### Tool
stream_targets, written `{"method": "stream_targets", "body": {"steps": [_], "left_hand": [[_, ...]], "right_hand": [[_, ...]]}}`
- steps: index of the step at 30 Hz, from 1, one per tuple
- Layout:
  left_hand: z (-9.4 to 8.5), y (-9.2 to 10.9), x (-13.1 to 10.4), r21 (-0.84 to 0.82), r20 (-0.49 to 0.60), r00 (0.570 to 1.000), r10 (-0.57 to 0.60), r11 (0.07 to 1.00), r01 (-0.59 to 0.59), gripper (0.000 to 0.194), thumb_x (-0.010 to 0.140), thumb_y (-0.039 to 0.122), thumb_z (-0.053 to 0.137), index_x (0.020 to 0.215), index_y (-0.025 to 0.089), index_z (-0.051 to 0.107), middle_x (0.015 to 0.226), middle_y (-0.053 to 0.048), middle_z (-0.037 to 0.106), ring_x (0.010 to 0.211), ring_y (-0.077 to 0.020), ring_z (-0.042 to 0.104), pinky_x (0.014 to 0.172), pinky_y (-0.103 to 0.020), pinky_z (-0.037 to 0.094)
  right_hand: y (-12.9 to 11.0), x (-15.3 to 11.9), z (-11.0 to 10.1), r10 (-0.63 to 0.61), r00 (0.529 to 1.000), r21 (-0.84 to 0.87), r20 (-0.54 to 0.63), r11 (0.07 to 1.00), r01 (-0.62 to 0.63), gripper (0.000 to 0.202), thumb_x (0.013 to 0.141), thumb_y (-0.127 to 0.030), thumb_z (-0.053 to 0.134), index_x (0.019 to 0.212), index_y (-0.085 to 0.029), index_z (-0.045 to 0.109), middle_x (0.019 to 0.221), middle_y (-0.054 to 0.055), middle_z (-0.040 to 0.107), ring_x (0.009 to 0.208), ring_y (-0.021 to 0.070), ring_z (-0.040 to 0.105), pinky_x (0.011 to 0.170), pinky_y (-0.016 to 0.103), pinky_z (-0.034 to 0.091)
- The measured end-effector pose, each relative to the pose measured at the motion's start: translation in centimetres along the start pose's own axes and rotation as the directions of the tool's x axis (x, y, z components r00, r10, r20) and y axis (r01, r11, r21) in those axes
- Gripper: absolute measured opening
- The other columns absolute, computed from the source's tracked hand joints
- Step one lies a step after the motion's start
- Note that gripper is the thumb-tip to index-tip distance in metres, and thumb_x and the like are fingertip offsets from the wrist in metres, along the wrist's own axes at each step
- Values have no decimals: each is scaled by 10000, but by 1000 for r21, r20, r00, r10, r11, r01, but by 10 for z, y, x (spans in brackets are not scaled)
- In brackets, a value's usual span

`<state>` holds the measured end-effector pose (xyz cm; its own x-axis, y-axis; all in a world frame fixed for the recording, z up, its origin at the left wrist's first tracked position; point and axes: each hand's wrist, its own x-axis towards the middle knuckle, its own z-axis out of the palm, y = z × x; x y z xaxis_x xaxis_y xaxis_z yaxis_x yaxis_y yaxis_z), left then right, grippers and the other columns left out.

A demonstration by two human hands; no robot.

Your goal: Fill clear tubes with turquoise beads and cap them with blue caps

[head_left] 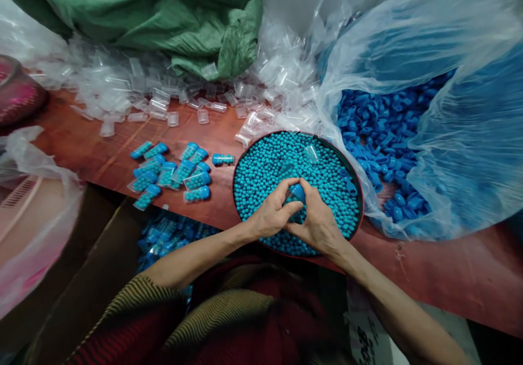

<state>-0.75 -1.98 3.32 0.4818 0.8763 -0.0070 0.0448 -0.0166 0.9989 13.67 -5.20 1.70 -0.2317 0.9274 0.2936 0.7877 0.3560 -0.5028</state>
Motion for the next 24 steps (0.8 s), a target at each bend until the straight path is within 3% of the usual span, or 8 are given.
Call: {"method": "stream_targets", "body": {"steps": [5,10,13,16,19,21,24], "left_hand": [[6,11,-2,-91,-65,995,-72,994,66,271,818,252,502,1073,169,461,747,24,512,671,-107,487,678,-240,425],[17,1,-5,-190,-158,977,-145,975,114,204,822,240,504,1009,185,446,691,51,476,608,-80,449,620,-207,402],[13,-8,-7,-176,-121,982,-145,977,122,202,835,254,501,1017,185,448,699,47,490,620,-83,463,631,-211,409],[-14,-15,-14,-14,-134,989,-68,998,67,244,857,283,492,1080,185,473,828,7,560,729,-107,523,712,-239,445],[-64,-19,-25,287,-340,940,30,955,73,337,869,311,487,1184,191,483,980,-36,600,869,-153,566,822,-300,464],[-102,-21,-34,487,-455,884,110,862,143,357,861,317,477,1193,190,503,1049,-61,614,952,-198,579,876,-360,466],[-138,-24,-44,734,-574,778,255,581,351,399,853,287,454,1223,158,526,1121,-125,604,1075,-279,546,948,-448,420]], "right_hand": [[-3,1,5,-54,989,21,-137,998,57,759,732,-381,616,1365,-155,265,1076,158,565,896,301,630,660,407,557],[3,-2,12,-114,989,62,-99,991,120,763,709,-387,638,1344,-153,286,995,129,559,825,276,630,590,374,546],[-2,-3,15,-69,998,46,-13,996,70,813,731,-383,641,1394,-160,227,1071,150,555,848,277,641,599,378,553],[-5,1,12,-84,986,-28,146,996,89,808,790,-372,614,1446,-179,184,1263,196,505,994,309,627,641,393,564],[8,11,2,-74,977,-66,199,994,88,635,840,-362,564,1407,-201,325,1277,166,537,1049,308,615,710,409,561],[26,20,-4,-2,990,-51,140,999,9,458,865,-341,531,1297,-200,472,1142,128,625,989,280,639,755,400,548],[52,31,-7,95,995,-27,42,995,-94,303,873,-315,523,1139,-183,582,998,102,669,857,242,654,762,378,529]]}}
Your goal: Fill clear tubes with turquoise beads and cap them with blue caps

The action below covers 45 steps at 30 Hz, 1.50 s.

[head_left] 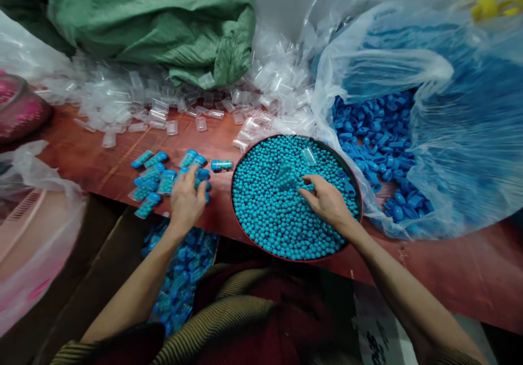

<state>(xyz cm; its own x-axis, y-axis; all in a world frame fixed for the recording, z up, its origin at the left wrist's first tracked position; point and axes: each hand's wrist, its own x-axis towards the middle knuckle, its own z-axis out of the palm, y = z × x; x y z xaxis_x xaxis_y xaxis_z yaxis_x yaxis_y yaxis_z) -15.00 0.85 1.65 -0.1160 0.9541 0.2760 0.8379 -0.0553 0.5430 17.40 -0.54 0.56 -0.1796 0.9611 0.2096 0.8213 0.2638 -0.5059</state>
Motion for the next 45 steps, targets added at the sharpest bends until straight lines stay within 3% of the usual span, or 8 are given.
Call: {"method": "stream_targets", "body": {"steps": [4,11,20,24,28,35,40,45], "left_hand": [[15,21,-3,126,-46,991,122,985,-115,380,897,271,387,1203,120,555,1100,-151,616,1050,-283,560,929,-439,426],[86,111,-4,-87,466,812,350,932,-352,358,872,227,488,1225,185,533,1091,-93,621,917,-220,616,776,-317,484],[105,97,3,-235,470,793,388,921,-312,208,847,217,521,1037,204,605,929,-46,623,906,-204,596,832,-322,470],[97,97,9,-329,482,799,359,920,-215,193,819,243,553,996,177,591,886,-38,623,861,-196,588,835,-330,463],[93,103,9,-436,510,806,301,898,-59,204,797,239,544,988,170,567,827,-10,602,784,-168,570,778,-306,456],[101,105,4,-623,709,669,223,643,446,330,780,305,556,1074,157,529,736,38,509,537,-67,459,469,-181,399],[100,101,6,-623,771,578,266,505,598,390,736,407,633,1003,149,513,713,23,560,522,-75,535,410,-158,372],[101,102,6,-580,811,509,288,511,635,419,711,362,668,1031,138,515,746,-10,636,459,-50,509,374,-143,308]], "right_hand": [[10,10,6,-22,999,-19,22,1000,23,278,882,-268,505,1128,-177,598,1046,107,652,810,217,640,767,371,519],[8,11,19,-48,997,-64,62,997,52,282,886,-248,498,1140,-171,591,1042,114,658,934,249,625,827,390,503],[7,2,-3,-76,992,-58,99,995,83,244,905,-230,481,1108,-202,613,1036,78,658,963,194,619,837,306,487],[29,-8,-40,247,965,-565,92,811,-153,287,911,-236,438,1137,-165,600,1012,141,644,903,261,625,713,346,478],[41,-8,-50,392,904,-768,171,627,-127,367,924,-137,283,1051,-156,627,972,164,629,800,242,628,615,315,435],[44,0,-50,433,857,-703,280,700,-124,380,925,-198,318,1234,-222,538,1038,114,651,819,221,623,589,287,411],[64,-6,-60,290,809,-528,512,849,30,473,817,-46,385,1206,-240,573,1077,71,646,899,175,616,674,245,412],[81,-11,-63,267,791,-490,551,871,47,565,761,0,388,1232,-247,576,966,51,656,823,152,609,644,228,385]]}}
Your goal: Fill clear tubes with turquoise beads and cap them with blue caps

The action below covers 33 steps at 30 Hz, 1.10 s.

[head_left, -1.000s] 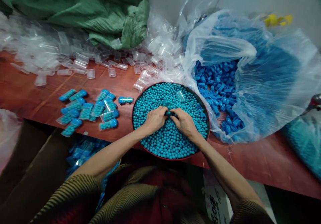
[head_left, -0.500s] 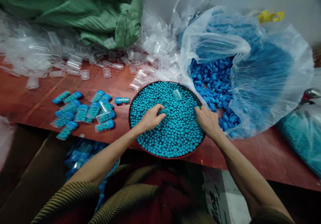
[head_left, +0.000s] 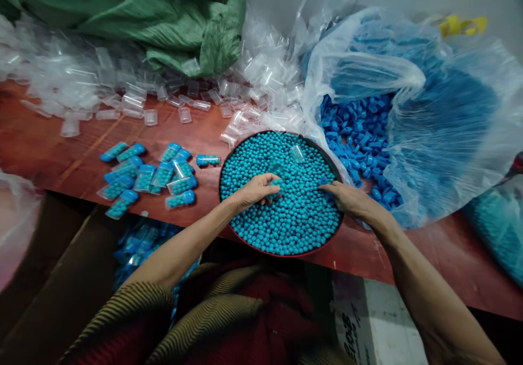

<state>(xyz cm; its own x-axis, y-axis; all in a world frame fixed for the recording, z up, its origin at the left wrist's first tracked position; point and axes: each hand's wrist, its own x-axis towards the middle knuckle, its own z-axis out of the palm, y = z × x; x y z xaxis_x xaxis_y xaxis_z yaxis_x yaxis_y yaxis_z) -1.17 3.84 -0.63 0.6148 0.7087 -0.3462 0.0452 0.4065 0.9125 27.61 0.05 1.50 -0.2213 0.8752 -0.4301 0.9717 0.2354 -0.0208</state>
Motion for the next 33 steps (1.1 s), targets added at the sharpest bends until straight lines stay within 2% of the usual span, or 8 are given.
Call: {"method": "stream_targets", "body": {"steps": [3,6,10,14,17,22,26,33], "left_hand": [[0,0,0,3,3,1000,-8,1000,8,403,716,356,665,1025,139,525,746,-5,637,459,-45,504,382,-146,303],[0,-1,1,26,5,1000,-17,1000,17,406,725,363,656,1039,145,521,759,-1,632,465,-47,507,387,-151,304],[-2,-3,1,58,34,999,21,998,-23,410,730,390,649,1043,154,527,755,26,587,472,-39,488,392,-153,308],[-3,-2,-2,84,66,997,36,996,-41,409,731,395,649,1047,159,543,684,58,515,469,-38,464,402,-157,299],[-3,3,-4,115,102,995,-8,993,-4,396,725,376,653,1033,145,560,702,43,551,472,-40,450,420,-169,309],[-4,5,-6,99,86,996,-19,995,11,408,736,367,644,1069,153,544,752,16,612,486,-45,470,433,-170,320],[-5,3,-5,73,95,995,-28,997,21,396,736,373,647,1045,154,532,754,-1,637,486,-50,499,436,-166,329],[-4,1,-4,70,77,997,-22,997,17,384,733,366,642,1024,150,516,724,4,635,467,-50,504,410,-155,318]], "right_hand": [[-3,-1,-1,18,1000,-33,-18,999,-19,411,835,-92,393,1142,-218,635,877,72,654,795,185,608,629,256,390],[-23,2,-9,29,985,44,-169,999,-22,328,888,-199,391,1064,-204,669,860,92,644,799,215,606,655,294,423],[-69,15,-16,-109,880,389,-462,867,311,310,898,-236,416,1107,-224,645,870,66,624,819,187,592,757,303,460],[-92,24,-12,-173,895,639,-412,645,419,264,858,-273,500,1085,-215,621,878,30,637,771,162,583,719,291,471],[-87,21,-9,-212,930,698,-300,616,366,194,850,-299,512,976,-197,618,812,8,632,726,148,573,689,278,466],[-61,-2,-9,-159,949,500,-273,819,282,184,869,-247,478,972,-186,619,919,45,660,842,171,596,785,300,452],[-36,-23,-11,-20,970,151,-241,987,58,325,895,-148,376,1099,-210,621,991,74,624,866,179,575,714,275,420],[-21,-14,-14,36,994,-256,-101,965,-61,298,905,-188,410,1010,-245,683,942,103,568,838,211,520,599,285,319]]}}
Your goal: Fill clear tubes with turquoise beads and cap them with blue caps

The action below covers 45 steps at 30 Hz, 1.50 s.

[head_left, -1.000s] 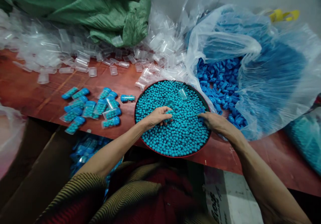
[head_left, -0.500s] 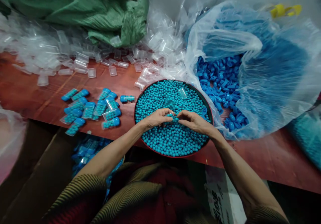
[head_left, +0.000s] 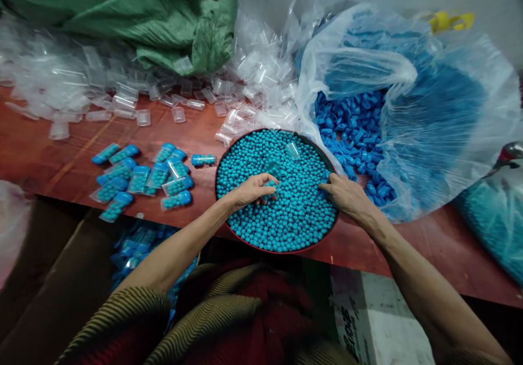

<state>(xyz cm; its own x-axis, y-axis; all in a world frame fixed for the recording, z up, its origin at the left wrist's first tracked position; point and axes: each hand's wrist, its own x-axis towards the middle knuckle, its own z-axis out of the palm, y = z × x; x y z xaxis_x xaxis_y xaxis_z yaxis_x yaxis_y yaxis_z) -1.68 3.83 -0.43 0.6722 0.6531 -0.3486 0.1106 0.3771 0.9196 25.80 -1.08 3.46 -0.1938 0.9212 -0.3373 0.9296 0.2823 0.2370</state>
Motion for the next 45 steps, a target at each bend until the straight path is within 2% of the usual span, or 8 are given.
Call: {"method": "stream_targets", "body": {"steps": [5,15,20,23,26,29,36,45], "left_hand": [[0,-2,-1,-7,-7,1000,5,1000,-5,404,743,378,643,1054,156,512,747,-1,649,476,-51,513,421,-154,326],[2,-2,-3,-38,-16,999,45,998,-46,403,752,369,654,1059,151,511,743,1,627,507,-55,527,439,-149,360],[3,-4,-2,-52,-29,995,92,994,-94,409,759,357,662,1086,175,497,745,41,567,510,-48,521,437,-150,371],[5,-5,-3,-54,-18,991,132,990,-133,405,768,356,652,1096,173,501,755,40,552,504,-50,520,423,-157,372],[9,-4,-6,-63,-32,990,136,988,-138,431,782,332,630,1148,165,477,731,41,535,490,-55,514,407,-161,364],[13,0,-8,-81,-75,988,138,986,-144,516,786,295,616,1247,164,424,721,48,522,472,-49,497,399,-161,350],[22,13,-8,-43,-139,975,172,983,-180,505,788,273,604,1264,186,458,672,54,504,438,-37,453,403,-166,317],[33,14,-5,-87,-198,958,207,970,-227,384,766,344,624,1094,196,491,618,76,441,408,-32,409,394,-168,310]], "right_hand": [[-9,9,-5,19,984,36,-179,999,-13,206,882,-304,506,891,-192,678,984,129,598,923,259,522,691,315,349],[-73,28,3,74,938,507,-340,854,116,333,951,-314,340,1124,-162,581,967,113,636,935,218,586,840,313,435],[-81,26,-4,123,930,848,-347,464,255,315,903,-308,422,1128,-219,622,885,49,652,795,171,610,739,304,498],[-90,26,-6,204,953,964,-225,187,188,297,834,-389,539,1010,-201,686,654,-2,614,551,136,551,515,257,459],[-95,26,-6,291,946,990,-141,52,131,297,779,-411,602,923,-177,715,566,-18,589,488,125,521,455,242,421],[-96,24,-9,331,928,984,-170,103,144,245,784,-367,598,883,-186,731,570,-19,602,503,122,528,497,244,435],[-91,15,-20,311,852,874,-421,391,289,212,835,-306,544,880,-227,736,767,23,693,696,155,613,689,284,483],[-69,16,-24,126,894,860,-431,356,364,199,814,-293,562,908,-221,722,774,14,682,710,151,599,697,284,480]]}}
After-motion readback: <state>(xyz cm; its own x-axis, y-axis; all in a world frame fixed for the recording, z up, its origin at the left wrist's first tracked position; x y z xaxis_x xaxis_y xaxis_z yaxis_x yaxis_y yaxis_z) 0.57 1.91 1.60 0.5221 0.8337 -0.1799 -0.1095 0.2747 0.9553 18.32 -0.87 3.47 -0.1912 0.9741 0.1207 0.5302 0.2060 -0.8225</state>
